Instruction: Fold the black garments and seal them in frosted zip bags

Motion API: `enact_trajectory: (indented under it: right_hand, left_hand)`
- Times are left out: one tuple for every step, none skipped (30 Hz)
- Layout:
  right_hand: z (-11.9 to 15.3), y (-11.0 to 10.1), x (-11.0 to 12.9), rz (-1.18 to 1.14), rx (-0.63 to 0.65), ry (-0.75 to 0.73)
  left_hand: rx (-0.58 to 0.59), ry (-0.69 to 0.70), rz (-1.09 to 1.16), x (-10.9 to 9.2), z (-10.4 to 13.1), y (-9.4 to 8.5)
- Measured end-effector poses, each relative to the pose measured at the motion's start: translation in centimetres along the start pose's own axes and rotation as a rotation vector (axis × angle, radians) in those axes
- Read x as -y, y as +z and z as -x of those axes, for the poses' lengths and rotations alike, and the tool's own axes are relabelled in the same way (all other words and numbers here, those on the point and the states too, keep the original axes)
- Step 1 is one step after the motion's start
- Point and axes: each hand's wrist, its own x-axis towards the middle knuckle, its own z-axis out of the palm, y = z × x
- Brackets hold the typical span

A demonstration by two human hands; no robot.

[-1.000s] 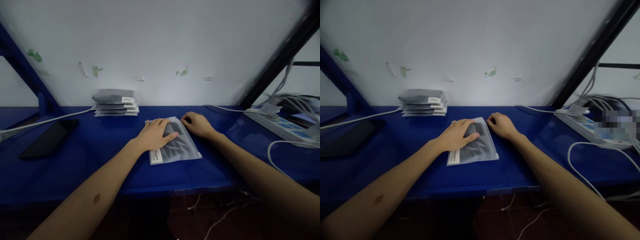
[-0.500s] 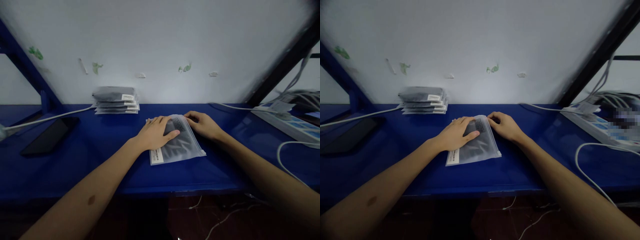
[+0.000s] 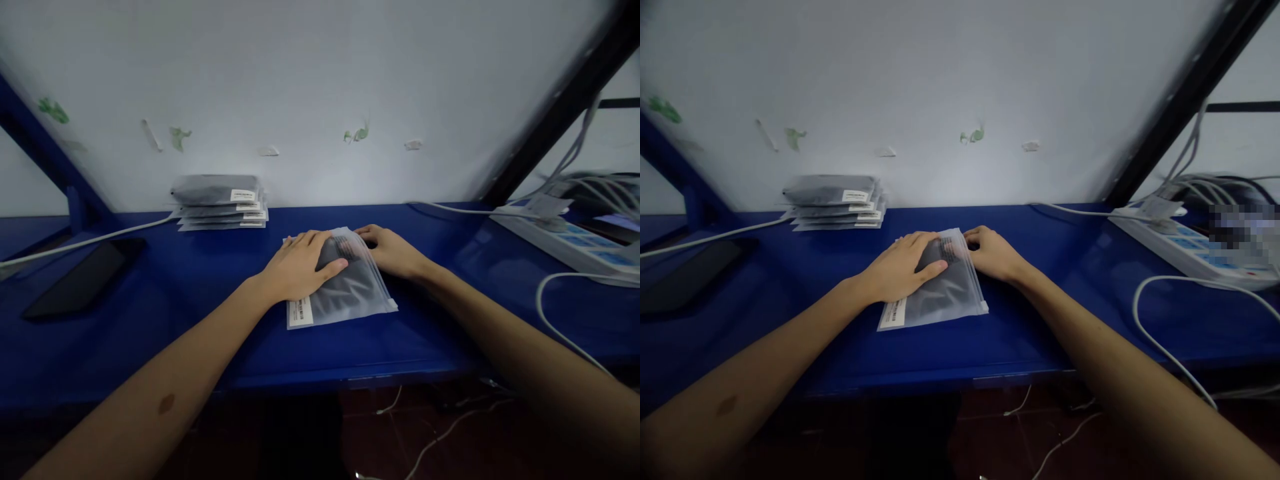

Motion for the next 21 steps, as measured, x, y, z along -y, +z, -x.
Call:
enact_trajectory:
  right_hand:
    - [0.0, 0.1, 0.1, -0.001, -0.001, 0.008]
    - [0.1, 0.2, 0.2, 0.001, -0.002, 0.009]
    - [0.1, 0.2, 0.2, 0.005, 0.000, 0.002]
    - [0.0, 0.2, 0.2, 0.011, 0.004, -0.013]
    - [-0.1, 0.2, 0.1, 0.018, 0.006, -0.030]
    - [-0.2, 0.1, -0.1, 0.026, 0.000, -0.038]
    - [-0.4, -0.1, -0.4, 0.039, -0.020, -0.035]
    - [-0.6, -0.3, -0.9, 0.058, -0.056, -0.021]
    - [-0.8, -0.6, -1.4, 0.083, -0.102, 0.000]
    - [-0.9, -0.9, -2.1, 0.117, -0.153, 0.024]
    - [-1.1, -1.2, -2.8, 0.160, -0.203, 0.048]
    - [-1.2, -1.5, -3.6, 0.214, -0.242, 0.074]
    - [-1.2, -1.8, -4.3, 0.274, -0.268, 0.103]
    - [-1.1, -2.0, -4.9, 0.335, -0.285, 0.138]
    - [-1.0, -2.2, -5.3, 0.391, -0.300, 0.177]
    - [-0.9, -2.3, -5.6, 0.439, -0.315, 0.221]
    - [-0.8, -2.3, -5.7, 0.476, -0.330, 0.263]
    - [-0.6, -2.3, -5.7, 0.503, -0.351, 0.296]
    - [-0.5, -2.3, -5.5, 0.525, -0.383, 0.313]
    - [-0.4, -2.2, -5.3, 0.540, -0.420, 0.313]
    - [-0.4, -2.2, -4.9, 0.546, -0.461, 0.297]
  left_hand:
    - [0.002, -0.005, -0.001, 0.0, 0.0, 0.1]
    - [0.005, -0.011, -0.003, 0.0, -0.1, 0.1]
    - [0.007, -0.020, -0.005, -0.1, -0.1, 0.2]
    - [0.010, -0.028, -0.006, -0.1, -0.1, 0.2]
    - [0.014, -0.036, -0.006, -0.1, 0.0, 0.3]
    - [0.019, -0.041, -0.006, -0.2, 0.0, 0.3]
    - [0.022, -0.047, -0.006, -0.2, 0.0, 0.4]
    - [0.024, -0.056, -0.010, -0.3, 0.0, 0.4]
    - [0.026, -0.067, -0.016, -0.3, 0.0, 0.4]
    - [0.028, -0.079, -0.025, -0.4, -0.1, 0.5]
    - [0.030, -0.092, -0.036, -0.4, -0.1, 0.5]
    - [0.036, -0.105, -0.048, -0.4, -0.2, 0.5]
    - [0.044, -0.114, -0.062, -0.4, -0.2, 0.5]
    - [0.054, -0.117, -0.077, -0.3, -0.2, 0.5]
    - [0.065, -0.113, -0.092, -0.3, -0.2, 0.4]
    - [0.074, -0.106, -0.110, -0.1, -0.2, 0.3]
    - [0.076, -0.096, -0.133, 0.1, -0.1, 0.1]
    - [0.071, -0.084, -0.162, 0.3, -0.1, -0.1]
    - [0.057, -0.074, -0.194, 0.5, 0.0, -0.3]
    - [0.036, -0.067, -0.228, 0.8, 0.1, -0.6]
    - [0.011, -0.061, -0.258, 1.0, 0.2, -0.8]
